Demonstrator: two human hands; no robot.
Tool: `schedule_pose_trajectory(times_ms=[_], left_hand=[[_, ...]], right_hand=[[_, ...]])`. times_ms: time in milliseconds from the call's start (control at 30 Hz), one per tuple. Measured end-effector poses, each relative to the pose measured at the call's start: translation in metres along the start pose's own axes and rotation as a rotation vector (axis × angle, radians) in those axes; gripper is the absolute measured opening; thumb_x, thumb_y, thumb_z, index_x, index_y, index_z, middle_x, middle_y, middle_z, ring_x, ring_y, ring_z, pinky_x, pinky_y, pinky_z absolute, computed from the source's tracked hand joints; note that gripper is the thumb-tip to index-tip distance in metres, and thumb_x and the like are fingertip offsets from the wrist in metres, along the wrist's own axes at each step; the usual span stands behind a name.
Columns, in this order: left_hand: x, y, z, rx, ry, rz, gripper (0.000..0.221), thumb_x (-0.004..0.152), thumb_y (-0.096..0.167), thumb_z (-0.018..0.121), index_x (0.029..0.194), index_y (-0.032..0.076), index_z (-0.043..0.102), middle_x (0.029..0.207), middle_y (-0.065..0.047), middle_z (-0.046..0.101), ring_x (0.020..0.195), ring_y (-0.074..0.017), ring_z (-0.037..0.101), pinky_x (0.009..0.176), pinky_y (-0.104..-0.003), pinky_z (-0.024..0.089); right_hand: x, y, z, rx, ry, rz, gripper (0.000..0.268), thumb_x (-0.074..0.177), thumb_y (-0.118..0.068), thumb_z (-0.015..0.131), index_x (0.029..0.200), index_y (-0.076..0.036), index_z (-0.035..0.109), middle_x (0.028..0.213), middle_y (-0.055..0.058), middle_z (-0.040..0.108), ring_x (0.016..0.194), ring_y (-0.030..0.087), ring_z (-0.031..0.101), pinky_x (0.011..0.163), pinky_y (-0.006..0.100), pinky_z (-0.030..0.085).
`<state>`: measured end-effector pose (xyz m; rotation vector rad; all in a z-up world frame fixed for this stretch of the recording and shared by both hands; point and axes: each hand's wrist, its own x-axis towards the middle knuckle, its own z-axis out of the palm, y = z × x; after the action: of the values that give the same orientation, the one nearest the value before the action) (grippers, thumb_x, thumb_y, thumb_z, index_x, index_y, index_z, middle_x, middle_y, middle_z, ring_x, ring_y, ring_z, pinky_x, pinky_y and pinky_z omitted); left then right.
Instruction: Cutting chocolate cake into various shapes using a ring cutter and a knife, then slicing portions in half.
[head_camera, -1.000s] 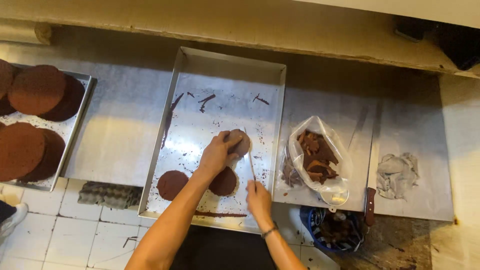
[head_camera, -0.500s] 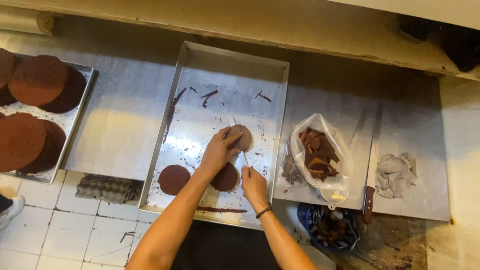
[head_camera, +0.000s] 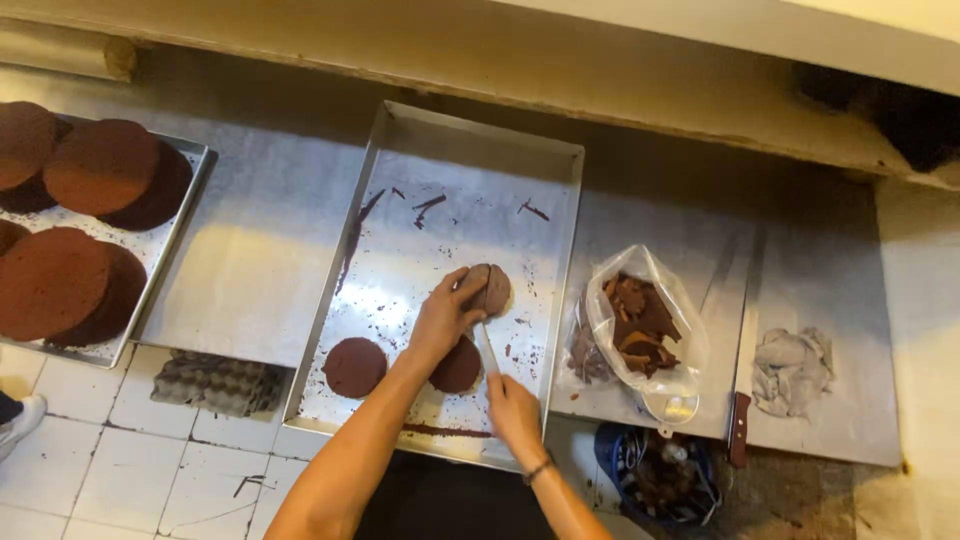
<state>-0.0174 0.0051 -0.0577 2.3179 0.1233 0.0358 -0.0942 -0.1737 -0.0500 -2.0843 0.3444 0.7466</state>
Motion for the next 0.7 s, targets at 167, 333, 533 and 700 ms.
schedule_pose_trajectory(times_ms=[167, 333, 533, 700], left_hand=[[-0.004, -0.002, 0.000, 0.155, 0.065, 0.090, 0.066, 0.075, 0.022, 0.084, 0.137, 0.016, 0.064, 0.149, -0.011, 0.052, 0.116, -0.0350, 0.060, 0.096, -0.043, 0.050], [0.001, 0.005, -0.007, 0.341, 0.070, 0.089, 0.081, 0.073, 0.035, 0.087, 0.147, 0.023, 0.055, 0.144, -0.001, 0.056, 0.107, -0.0274, 0.056, 0.094, -0.042, 0.041], [0.008, 0.000, -0.002, 0.268, 0.067, 0.053, 0.090, 0.073, 0.033, 0.086, 0.153, 0.017, 0.047, 0.133, -0.004, 0.062, 0.111, -0.0291, 0.056, 0.097, -0.043, 0.039], [0.016, 0.012, -0.010, 0.322, -0.049, -0.164, 0.076, 0.094, 0.051, 0.067, 0.154, 0.011, 0.045, 0.140, -0.014, 0.060, 0.130, -0.0314, 0.054, 0.103, -0.047, 0.042]], right_hand=[[0.003, -0.010, -0.004, -0.012, -0.051, 0.039, 0.048, 0.097, -0.047, 0.046, 0.082, -0.008, 0.069, 0.061, 0.005, 0.062, 0.051, 0.021, 0.055, 0.051, 0.034, 0.044], [-0.012, -0.016, -0.018, 0.036, -0.079, 0.075, 0.046, 0.100, -0.044, 0.052, 0.083, -0.005, 0.068, 0.055, 0.005, 0.057, 0.037, 0.018, 0.046, 0.038, 0.031, 0.037], [0.007, 0.006, -0.012, -0.219, 0.047, -0.134, 0.046, 0.094, -0.050, 0.052, 0.081, -0.009, 0.068, 0.066, 0.007, 0.068, 0.061, 0.027, 0.059, 0.064, 0.038, 0.050], [0.009, -0.010, -0.025, -0.532, 0.152, -0.387, 0.038, 0.094, -0.047, 0.058, 0.098, -0.013, 0.074, 0.089, 0.015, 0.071, 0.088, 0.038, 0.072, 0.075, 0.047, 0.058]])
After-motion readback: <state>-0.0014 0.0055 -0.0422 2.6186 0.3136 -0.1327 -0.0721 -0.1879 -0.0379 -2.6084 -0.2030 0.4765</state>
